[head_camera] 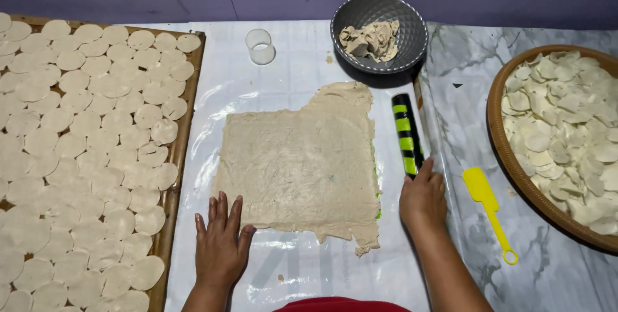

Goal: Rolling out a flat sheet of dough and using a circular cutter to create uniform dough circles for food preparation.

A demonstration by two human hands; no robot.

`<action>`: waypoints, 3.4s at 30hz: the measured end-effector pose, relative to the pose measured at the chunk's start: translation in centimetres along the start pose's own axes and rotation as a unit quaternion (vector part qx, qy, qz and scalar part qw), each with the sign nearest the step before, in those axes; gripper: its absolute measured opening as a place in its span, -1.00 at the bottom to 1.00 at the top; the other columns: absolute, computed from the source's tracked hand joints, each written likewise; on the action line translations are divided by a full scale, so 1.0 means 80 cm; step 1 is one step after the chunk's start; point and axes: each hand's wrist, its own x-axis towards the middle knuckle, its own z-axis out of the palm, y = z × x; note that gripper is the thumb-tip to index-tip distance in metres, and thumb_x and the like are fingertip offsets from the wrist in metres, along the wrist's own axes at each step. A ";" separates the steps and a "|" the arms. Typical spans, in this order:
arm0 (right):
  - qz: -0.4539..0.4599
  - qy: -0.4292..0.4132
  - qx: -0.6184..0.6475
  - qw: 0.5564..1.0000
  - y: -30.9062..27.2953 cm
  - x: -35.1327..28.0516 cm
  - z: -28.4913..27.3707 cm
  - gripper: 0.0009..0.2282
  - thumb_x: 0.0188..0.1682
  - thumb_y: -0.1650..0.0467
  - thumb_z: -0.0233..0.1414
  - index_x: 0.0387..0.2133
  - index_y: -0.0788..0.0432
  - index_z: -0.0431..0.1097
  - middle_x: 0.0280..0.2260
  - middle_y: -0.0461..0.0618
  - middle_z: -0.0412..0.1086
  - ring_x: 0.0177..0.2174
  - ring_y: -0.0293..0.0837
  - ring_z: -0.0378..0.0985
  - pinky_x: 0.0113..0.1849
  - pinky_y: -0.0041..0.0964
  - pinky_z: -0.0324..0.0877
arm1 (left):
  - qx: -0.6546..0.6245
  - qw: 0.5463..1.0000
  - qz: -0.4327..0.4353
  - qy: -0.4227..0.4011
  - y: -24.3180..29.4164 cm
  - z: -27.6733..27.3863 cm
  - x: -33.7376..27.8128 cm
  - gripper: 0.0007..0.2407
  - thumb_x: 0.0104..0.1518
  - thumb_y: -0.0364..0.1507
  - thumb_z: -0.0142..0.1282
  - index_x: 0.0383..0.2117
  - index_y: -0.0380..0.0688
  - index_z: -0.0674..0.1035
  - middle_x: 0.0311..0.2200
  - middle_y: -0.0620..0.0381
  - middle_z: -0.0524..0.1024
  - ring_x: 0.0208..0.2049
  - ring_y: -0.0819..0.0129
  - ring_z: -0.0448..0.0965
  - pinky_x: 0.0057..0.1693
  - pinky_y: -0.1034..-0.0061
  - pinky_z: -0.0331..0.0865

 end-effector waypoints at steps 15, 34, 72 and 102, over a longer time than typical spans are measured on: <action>-0.314 0.103 0.120 0.936 -0.219 0.112 -0.011 -0.59 0.03 0.46 0.11 0.16 0.29 0.26 0.17 0.23 0.25 0.17 0.18 0.31 0.16 0.06 0.25 | -0.093 0.995 -0.024 0.029 -0.007 -0.003 -0.003 -0.30 0.25 -0.06 -0.17 0.38 -0.33 0.00 0.43 -0.23 -0.07 0.46 -0.08 -0.21 0.42 0.03 -0.34; -0.476 -0.068 0.134 0.867 -0.351 0.052 0.019 -0.87 0.02 0.44 0.15 -0.19 0.19 0.50 -0.12 0.08 0.46 -0.14 0.06 0.53 -0.05 -0.07 0.46 | -0.470 0.860 -0.059 0.188 -0.022 0.002 -0.024 -0.44 0.46 -0.17 -0.45 0.45 -0.33 -0.08 0.52 -0.22 -0.15 0.55 -0.09 -0.15 0.53 0.13 -0.21; -0.450 -0.213 -0.083 0.863 -0.360 -0.179 0.012 -0.52 -0.05 -0.06 -0.01 0.08 -0.21 0.33 0.05 0.08 0.26 -0.19 0.17 0.59 -0.23 0.06 0.50 | -0.552 0.819 -0.012 0.156 -0.030 0.009 -0.020 -0.51 0.47 -0.28 -0.42 0.44 -0.32 -0.04 0.44 -0.27 0.06 0.47 -0.03 0.10 0.47 0.25 0.07; -0.358 -0.232 0.024 0.904 -0.303 -0.122 -0.022 -0.60 0.02 -0.01 -0.07 0.01 -0.17 0.38 0.07 0.04 0.29 -0.09 0.12 0.58 -0.09 0.01 0.50 | -0.575 0.797 -0.003 0.186 -0.032 0.012 -0.021 -0.53 0.47 -0.29 -0.42 0.43 -0.27 0.01 0.46 -0.20 0.03 0.50 -0.01 0.02 0.50 0.18 -0.04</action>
